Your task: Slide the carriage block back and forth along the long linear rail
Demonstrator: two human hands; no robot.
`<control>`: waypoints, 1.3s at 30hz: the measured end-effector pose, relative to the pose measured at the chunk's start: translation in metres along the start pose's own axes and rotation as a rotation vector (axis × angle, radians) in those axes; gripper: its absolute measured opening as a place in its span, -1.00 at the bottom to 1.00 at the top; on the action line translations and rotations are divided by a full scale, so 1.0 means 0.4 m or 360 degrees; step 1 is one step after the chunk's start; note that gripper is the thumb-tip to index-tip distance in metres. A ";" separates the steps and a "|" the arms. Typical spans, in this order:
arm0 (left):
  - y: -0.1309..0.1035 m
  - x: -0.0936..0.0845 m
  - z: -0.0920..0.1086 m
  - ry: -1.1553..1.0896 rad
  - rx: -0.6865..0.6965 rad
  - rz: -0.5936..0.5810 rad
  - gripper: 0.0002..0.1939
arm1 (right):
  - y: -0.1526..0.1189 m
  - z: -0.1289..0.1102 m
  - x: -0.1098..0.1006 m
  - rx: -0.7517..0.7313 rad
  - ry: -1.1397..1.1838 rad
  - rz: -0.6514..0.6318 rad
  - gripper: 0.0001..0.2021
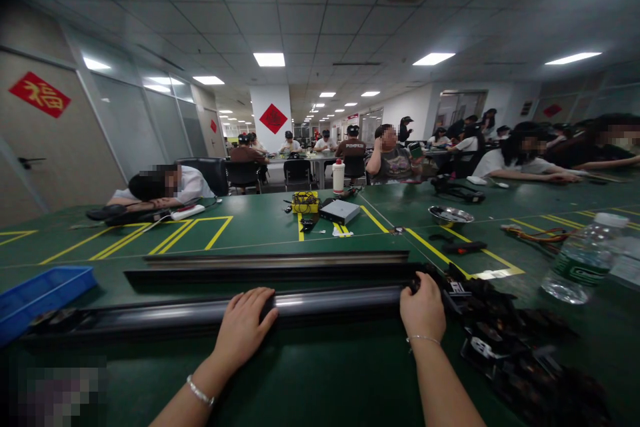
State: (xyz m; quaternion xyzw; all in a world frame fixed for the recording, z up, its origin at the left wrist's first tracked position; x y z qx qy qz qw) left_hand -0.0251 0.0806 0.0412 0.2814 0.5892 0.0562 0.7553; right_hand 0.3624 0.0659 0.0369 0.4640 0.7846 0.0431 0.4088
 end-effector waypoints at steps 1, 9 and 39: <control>0.000 0.000 0.000 -0.0002 -0.0001 0.0003 -0.64 | 0.002 0.003 0.001 -0.0005 0.0001 0.0005 -0.51; 0.000 -0.006 0.002 -0.0022 -0.0005 0.0009 -0.64 | 0.014 0.020 -0.005 -0.0015 0.0016 0.0089 -0.55; -0.004 0.002 -0.004 -0.0008 0.0019 0.0002 -0.63 | 0.024 0.037 -0.094 -0.0149 -0.0127 0.0626 -0.64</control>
Point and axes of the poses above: each hand's wrist, its own y-axis towards the middle knuckle, its own x-axis out of the palm, z = x × y, the point moved 7 cm from there along y, towards the middle knuckle, and after that the axes turned 2 degrees about z, right-handed, at the moved point
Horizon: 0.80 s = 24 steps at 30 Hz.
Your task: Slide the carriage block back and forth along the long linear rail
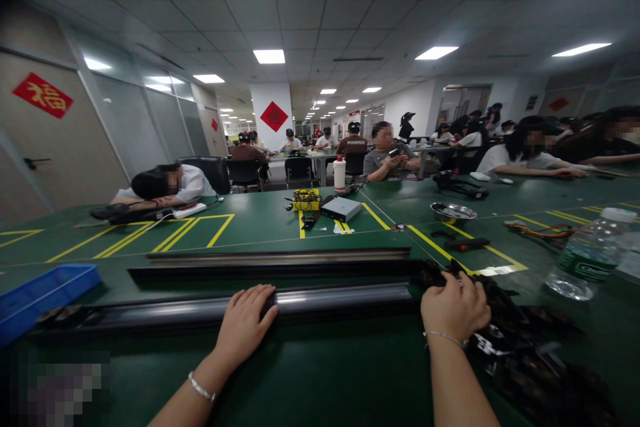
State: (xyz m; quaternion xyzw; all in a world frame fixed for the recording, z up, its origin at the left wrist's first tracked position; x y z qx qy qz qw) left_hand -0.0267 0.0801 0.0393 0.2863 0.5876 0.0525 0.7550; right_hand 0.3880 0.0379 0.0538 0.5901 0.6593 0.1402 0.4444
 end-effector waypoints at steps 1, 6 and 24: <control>0.000 -0.001 0.001 0.0000 -0.0002 -0.0003 -0.63 | -0.003 -0.007 -0.002 0.0009 -0.0013 -0.0011 -0.63; -0.001 -0.010 0.008 -0.0023 -0.0004 -0.0001 -0.63 | -0.032 -0.087 0.001 -0.0151 0.0000 -0.0158 -0.55; -0.004 -0.054 -0.263 0.0346 -0.0712 -0.0325 -0.37 | -0.204 -0.255 0.144 -0.0988 -0.0340 -0.1325 -0.47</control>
Point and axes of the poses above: each hand's wrist, its own y-axis towards the middle knuckle, its own x-axis out of the palm, z = x × y, the point moved 7 cm from there along y, towards the middle knuckle, and after that the axes turned 2 degrees about z, right-handed, at the moved point
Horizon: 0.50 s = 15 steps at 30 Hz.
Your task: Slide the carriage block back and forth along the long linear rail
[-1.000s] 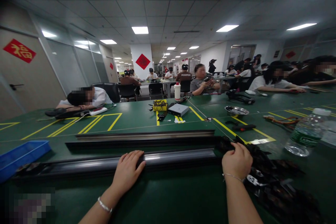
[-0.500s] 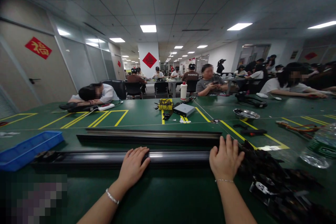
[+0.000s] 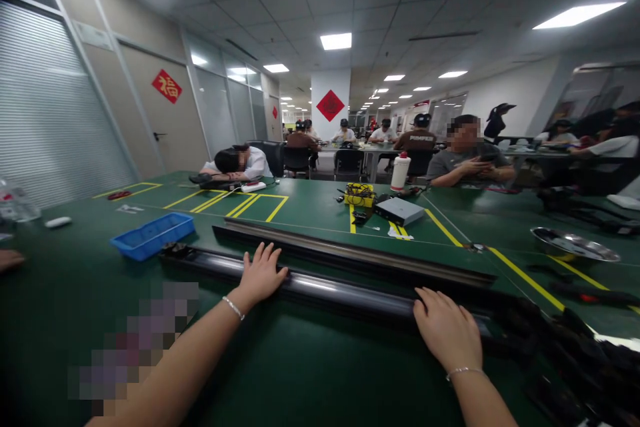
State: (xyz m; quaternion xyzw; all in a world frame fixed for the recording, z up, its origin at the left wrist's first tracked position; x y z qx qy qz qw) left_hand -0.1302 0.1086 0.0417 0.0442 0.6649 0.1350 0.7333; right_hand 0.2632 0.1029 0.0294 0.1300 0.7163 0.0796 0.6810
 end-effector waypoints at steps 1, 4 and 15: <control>0.009 -0.009 -0.036 0.0062 -0.0026 -0.0006 -0.33 | 0.002 0.000 0.001 -0.0008 0.0018 0.0005 -0.47; 0.035 -0.041 -0.159 0.0251 -0.0073 0.0007 -0.30 | 0.006 0.006 0.005 -0.0012 0.0054 0.0025 -0.47; 0.045 -0.105 -0.635 0.0292 -0.0511 -0.0174 -0.35 | 0.023 0.038 0.035 -0.0027 0.0153 0.0027 -0.49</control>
Point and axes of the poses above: each hand's wrist, its own y-axis towards the middle knuckle, its own x-axis out of the palm, z = x × y, the point moved 7 cm from there along y, towards the middle knuckle, and after that the axes turned 2 degrees about z, right-handed, at the moved point
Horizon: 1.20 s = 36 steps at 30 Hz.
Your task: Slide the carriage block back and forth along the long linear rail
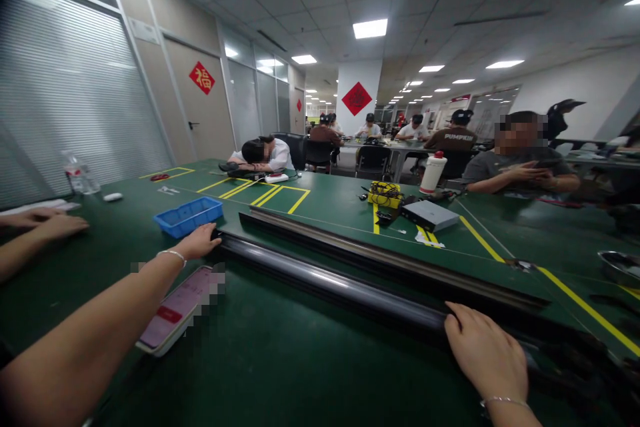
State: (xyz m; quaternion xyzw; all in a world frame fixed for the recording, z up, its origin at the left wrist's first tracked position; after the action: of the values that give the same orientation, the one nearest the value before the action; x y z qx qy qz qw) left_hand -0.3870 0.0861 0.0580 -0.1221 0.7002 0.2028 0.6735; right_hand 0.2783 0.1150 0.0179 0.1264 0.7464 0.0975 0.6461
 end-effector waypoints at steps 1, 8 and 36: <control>-0.001 0.008 -0.009 -0.0003 0.0027 -0.0007 -0.34 | 0.002 0.003 0.002 0.0001 0.0002 0.0009 -0.50; 0.004 0.041 -0.013 0.0014 0.0054 0.0006 -0.31 | 0.005 0.002 0.005 -0.0018 0.0017 -0.0008 -0.49; 0.011 0.037 0.029 -0.0074 -0.0039 0.0078 -0.61 | -0.015 -0.031 -0.025 0.0024 -0.0022 -0.0041 -0.48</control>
State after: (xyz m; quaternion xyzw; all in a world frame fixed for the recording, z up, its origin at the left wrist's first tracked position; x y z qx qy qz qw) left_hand -0.3796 0.0968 0.0436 -0.1084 0.6846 0.2308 0.6829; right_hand 0.2669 0.1065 0.0273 0.1222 0.7442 0.0829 0.6514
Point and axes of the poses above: each hand's wrist, its own y-axis towards the middle knuckle, its own x-axis out of the palm, z = x × y, the point moved 7 cm from there along y, towards the middle knuckle, and after that the axes turned 2 degrees about z, right-handed, at the moved point
